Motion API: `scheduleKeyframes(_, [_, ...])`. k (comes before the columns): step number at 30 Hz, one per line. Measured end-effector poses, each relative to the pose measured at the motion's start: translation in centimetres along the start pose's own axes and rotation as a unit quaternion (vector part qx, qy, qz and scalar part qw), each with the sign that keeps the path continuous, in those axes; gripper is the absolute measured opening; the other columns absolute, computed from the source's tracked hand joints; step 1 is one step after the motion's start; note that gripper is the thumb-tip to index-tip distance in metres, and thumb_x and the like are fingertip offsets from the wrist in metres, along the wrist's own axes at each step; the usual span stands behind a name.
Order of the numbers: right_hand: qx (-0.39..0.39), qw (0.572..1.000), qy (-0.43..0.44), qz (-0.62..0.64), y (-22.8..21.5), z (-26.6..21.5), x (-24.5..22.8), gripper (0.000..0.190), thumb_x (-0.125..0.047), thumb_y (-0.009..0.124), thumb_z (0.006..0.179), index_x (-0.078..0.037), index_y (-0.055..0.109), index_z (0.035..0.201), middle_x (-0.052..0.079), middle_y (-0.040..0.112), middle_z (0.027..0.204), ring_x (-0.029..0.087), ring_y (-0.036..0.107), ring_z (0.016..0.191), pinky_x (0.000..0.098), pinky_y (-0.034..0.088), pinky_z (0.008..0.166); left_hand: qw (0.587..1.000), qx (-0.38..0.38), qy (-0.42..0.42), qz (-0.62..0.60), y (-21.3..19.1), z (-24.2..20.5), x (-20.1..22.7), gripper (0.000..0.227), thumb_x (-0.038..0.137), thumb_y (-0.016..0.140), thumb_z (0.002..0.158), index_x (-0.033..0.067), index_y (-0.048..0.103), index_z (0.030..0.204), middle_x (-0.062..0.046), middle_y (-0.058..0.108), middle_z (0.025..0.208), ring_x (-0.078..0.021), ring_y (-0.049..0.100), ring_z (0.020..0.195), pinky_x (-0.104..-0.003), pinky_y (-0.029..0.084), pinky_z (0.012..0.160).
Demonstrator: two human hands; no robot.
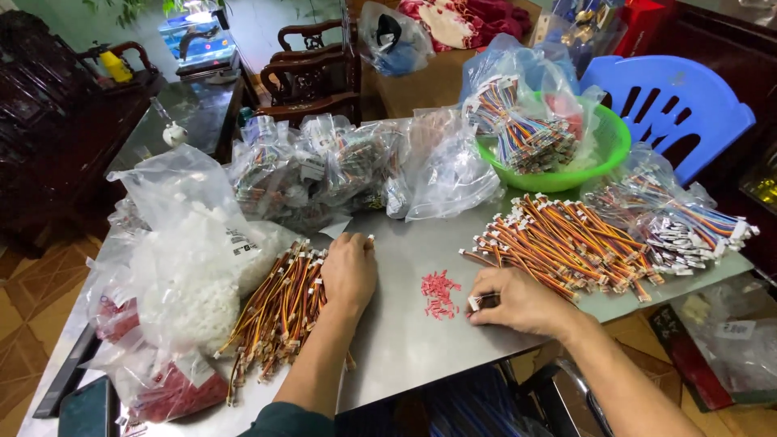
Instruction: Assembling wire harnesses by manually attaching small red connectors to the ends of pre-cut wires.
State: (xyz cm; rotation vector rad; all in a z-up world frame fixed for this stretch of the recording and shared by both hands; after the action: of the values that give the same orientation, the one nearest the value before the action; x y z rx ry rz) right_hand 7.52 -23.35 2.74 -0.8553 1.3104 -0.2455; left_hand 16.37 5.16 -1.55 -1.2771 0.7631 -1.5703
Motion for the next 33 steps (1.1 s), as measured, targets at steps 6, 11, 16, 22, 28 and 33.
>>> scheduleKeyframes(6, [-0.029,0.996,-0.002,-0.083,0.5,0.2,0.1,0.003,-0.011,0.074,0.082,-0.011,0.075,0.084,0.008,0.076,0.091,0.030,0.075,0.095,0.0393,0.057,0.087,0.999,-0.034,0.008,0.014,0.6,0.3,-1.0,0.018,0.028,0.071,0.091,0.0179,0.068,0.105,-0.004,0.066,0.100,-0.0265,0.067,0.106,-0.044,0.060,0.089])
scheduleKeyframes(11, [0.042,0.992,0.075,-0.090,-0.2,1.0,4.6,0.015,-0.009,0.068,0.089,-0.008,0.072,0.103,0.017,0.074,0.101,0.035,0.072,0.106,0.0452,0.056,0.092,0.997,-0.073,0.023,0.021,0.6,0.2,-0.8,0.021,0.032,0.072,0.089,0.0186,0.069,0.105,-0.003,0.068,0.097,-0.0264,0.068,0.105,-0.044,0.059,0.089])
scheduleKeyframes(16, [0.097,0.984,0.146,-0.025,-0.7,1.5,5.1,0.017,-0.012,0.067,0.093,-0.013,0.071,0.110,0.011,0.078,0.108,0.028,0.075,0.109,0.0396,0.057,0.094,0.992,-0.124,-0.020,-0.005,-0.8,0.4,0.1,0.040,0.031,0.073,0.086,0.0166,0.063,0.123,-0.010,0.073,0.107,-0.0310,0.070,0.110,-0.048,0.058,0.093])
scheduleKeyframes(22, [0.104,0.980,0.172,-0.004,-0.8,1.3,4.1,0.016,-0.012,0.066,0.094,-0.012,0.070,0.109,0.014,0.079,0.109,0.030,0.076,0.109,0.0412,0.058,0.090,0.993,-0.110,-0.012,0.027,0.1,1.4,0.8,0.026,0.027,0.073,0.089,0.0101,0.066,0.107,-0.011,0.070,0.100,-0.0341,0.073,0.102,-0.050,0.060,0.086])
scheduleKeyframes(28, [0.121,0.976,0.183,0.010,-0.6,1.5,3.9,0.021,-0.010,0.069,0.091,-0.015,0.070,0.111,0.011,0.079,0.102,0.025,0.077,0.101,0.0382,0.059,0.085,0.995,-0.096,0.021,0.032,1.1,2.2,1.0,0.013,0.018,0.073,0.087,0.0109,0.069,0.097,-0.010,0.072,0.090,-0.0344,0.076,0.093,-0.048,0.062,0.079])
scheduleKeyframes(33, [0.127,0.982,0.138,0.009,-0.6,1.3,3.6,0.028,-0.004,0.065,0.090,-0.011,0.078,0.113,0.016,0.080,0.109,0.031,0.075,0.109,0.0416,0.059,0.093,0.993,-0.062,0.059,-0.080,-4.2,0.9,2.9,0.017,0.022,0.075,0.088,0.0151,0.078,0.103,-0.007,0.078,0.093,-0.0337,0.075,0.093,-0.047,0.061,0.082])
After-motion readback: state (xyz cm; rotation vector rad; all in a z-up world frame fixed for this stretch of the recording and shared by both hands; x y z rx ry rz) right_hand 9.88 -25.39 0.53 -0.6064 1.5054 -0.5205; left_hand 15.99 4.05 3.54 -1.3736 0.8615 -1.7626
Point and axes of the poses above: each hand's wrist, its own z-axis towards the middle knuckle, its own y-axis out of the palm, x = y × z, the point moved 1 cm from there along z, towards the middle knuckle
